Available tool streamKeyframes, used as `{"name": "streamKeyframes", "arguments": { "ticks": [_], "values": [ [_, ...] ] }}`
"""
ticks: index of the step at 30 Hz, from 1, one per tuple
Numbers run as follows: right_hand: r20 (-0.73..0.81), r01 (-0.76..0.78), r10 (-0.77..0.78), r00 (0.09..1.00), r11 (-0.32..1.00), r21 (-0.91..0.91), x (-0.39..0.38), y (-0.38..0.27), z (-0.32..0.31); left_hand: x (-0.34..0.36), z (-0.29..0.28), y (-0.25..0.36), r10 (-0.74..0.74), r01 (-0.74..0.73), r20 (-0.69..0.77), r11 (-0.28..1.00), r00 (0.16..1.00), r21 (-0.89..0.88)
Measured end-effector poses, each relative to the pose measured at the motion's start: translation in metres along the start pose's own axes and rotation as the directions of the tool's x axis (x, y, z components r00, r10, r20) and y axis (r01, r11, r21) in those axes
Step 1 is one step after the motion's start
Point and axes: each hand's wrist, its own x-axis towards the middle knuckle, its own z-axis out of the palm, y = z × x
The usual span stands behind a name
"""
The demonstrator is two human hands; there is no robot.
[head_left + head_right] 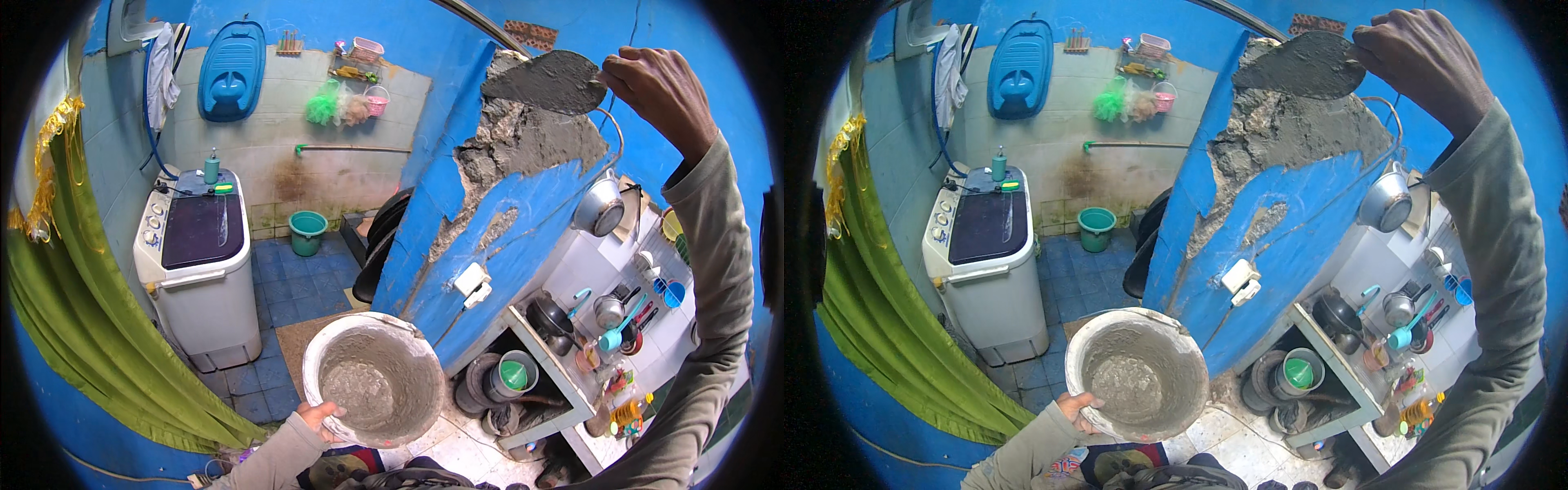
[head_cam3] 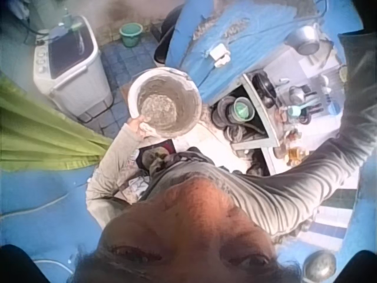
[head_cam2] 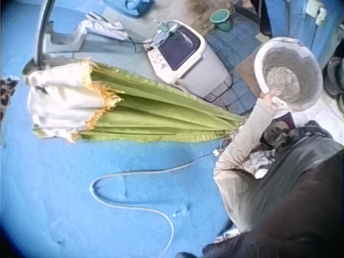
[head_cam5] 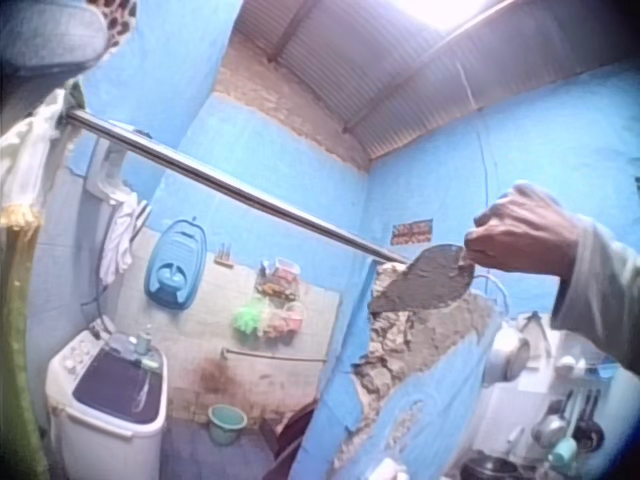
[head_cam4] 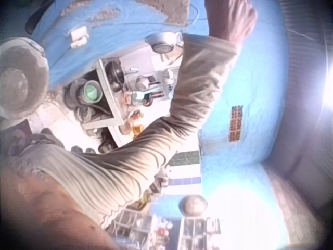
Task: The person applies cement plaster to a damaged section of a blue wall using a trowel. They repeatedly scoop plaster from a bucket and smooth it onto the wall surface.
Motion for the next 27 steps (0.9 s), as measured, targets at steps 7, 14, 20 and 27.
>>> {"name": "streamKeyframes", "arguments": {
  "ticks": [7,14,20,27],
  "values": [
    [-0.08,0.004,-0.012,0.997,0.994,-0.108,-0.005,0.01,0.01,-0.006,0.009,0.003,-0.002,0.005,-0.029,0.997,1.0,0.074],
    [0.026,-0.112,0.112,0.993,0.994,-0.013,0.003,0.015,0.013,-0.003,0.002,0.002,0.018,-0.019,0.022,0.997,1.0,0.073],
    [0.081,-0.129,0.119,0.99,0.984,0.121,0.003,0.043,0.027,-0.002,0.002,0.003,0.017,-0.016,-0.006,0.997,1.0,0.07],
    [-0.041,-0.062,0.067,0.997,0.992,0.106,-0.014,0.054,0.014,0.0,0.002,0.002,0.01,-0.01,0.011,0.998,1.0,0.055]
  ]
}}
